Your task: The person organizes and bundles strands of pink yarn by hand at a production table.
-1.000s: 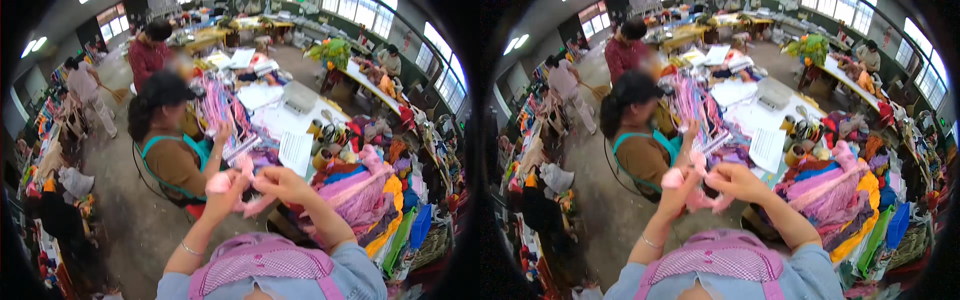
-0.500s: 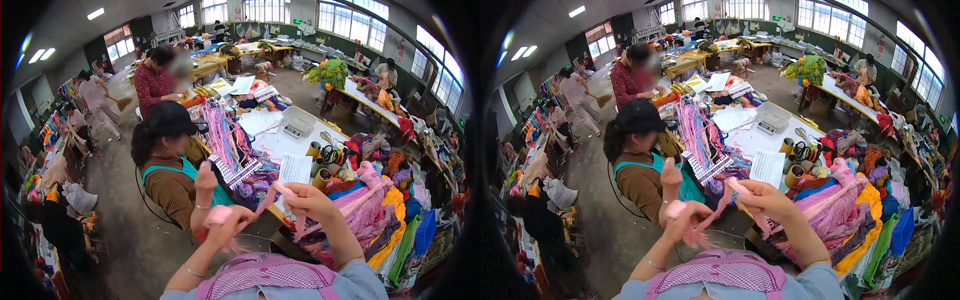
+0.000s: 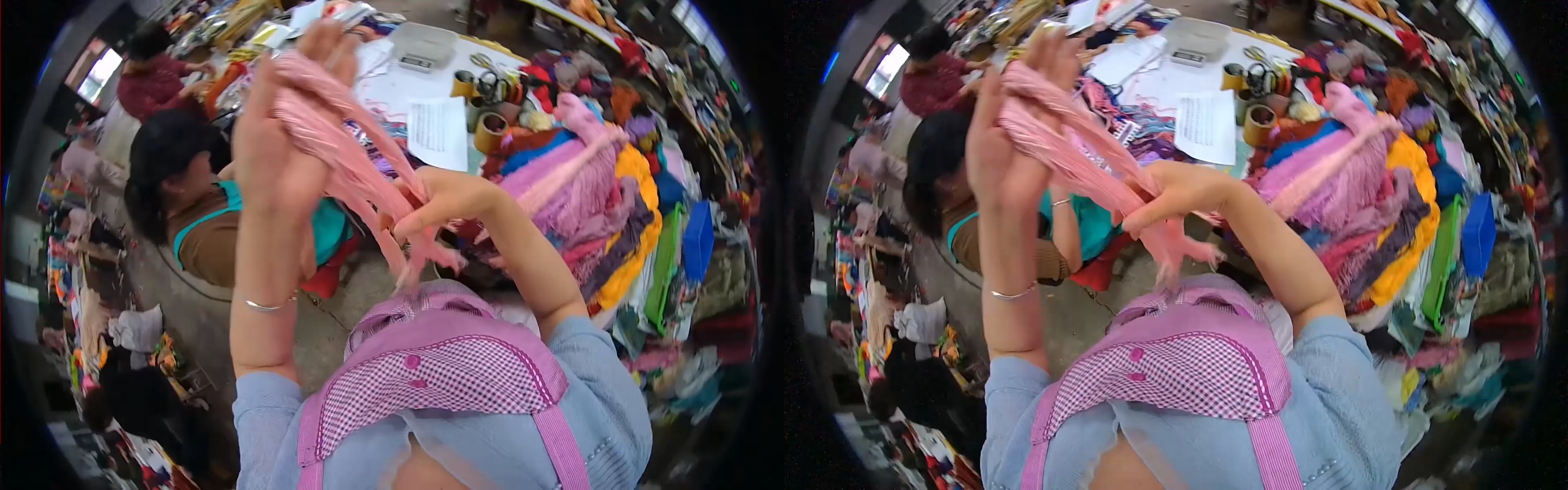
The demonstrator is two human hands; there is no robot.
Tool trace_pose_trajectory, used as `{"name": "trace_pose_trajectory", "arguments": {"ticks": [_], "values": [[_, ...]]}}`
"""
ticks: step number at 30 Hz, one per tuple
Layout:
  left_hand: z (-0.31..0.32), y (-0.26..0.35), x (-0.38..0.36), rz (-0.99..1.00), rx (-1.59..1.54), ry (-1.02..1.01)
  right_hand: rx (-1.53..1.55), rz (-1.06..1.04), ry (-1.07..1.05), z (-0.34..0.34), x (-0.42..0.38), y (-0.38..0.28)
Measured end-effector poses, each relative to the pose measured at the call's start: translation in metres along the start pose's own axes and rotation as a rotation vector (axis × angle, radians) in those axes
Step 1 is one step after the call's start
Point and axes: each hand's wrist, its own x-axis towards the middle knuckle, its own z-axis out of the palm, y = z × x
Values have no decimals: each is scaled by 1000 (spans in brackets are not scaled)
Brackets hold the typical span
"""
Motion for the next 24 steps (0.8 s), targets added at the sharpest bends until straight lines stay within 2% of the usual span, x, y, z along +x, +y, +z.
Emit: {"name": "trace_pose_trajectory", "arguments": {"ticks": [1,2,3,4,5,6,8,9,12,13,15,17,20,21,22,23,24], "values": [[2,3,5,3,5,25,150,-3,47,-4,-13,-3],[-9,9,12,-35,-66,-44,145,12,32,-17,-20,14],[-13,10,18,25,18,-12,142,28,21,-29,-28,33],[-39,21,29,-122,-156,-215,175,-16,96,-30,-39,39],[-40,22,33,-99,-77,-181,180,47,125,-37,-49,45],[-31,15,35,-3,69,-33,187,107,150,-46,-58,51],[-38,9,41,-26,79,-51,227,132,239,-55,-74,63],[-31,0,42,16,144,44,244,130,276,-61,-82,68],[-36,-16,52,7,210,104,318,197,349,-75,-109,78],[-38,-21,56,14,226,114,271,187,436,-76,-117,83],[-41,-28,63,9,250,94,275,190,466,-78,-132,87],[-43,-37,66,-7,223,80,276,212,500,-78,-147,86],[-75,-41,78,-88,-97,-18,188,336,489,-78,-163,90],[-83,-44,77,-164,-202,-18,43,253,472,-83,-168,112],[-101,-51,77,-268,-282,-170,-107,169,451,-88,-170,130],[-113,-56,77,-368,-361,-325,-23,174,597,-75,-175,92],[-103,-65,63,-367,-241,-210,-212,214,856,-89,-182,97]]}}
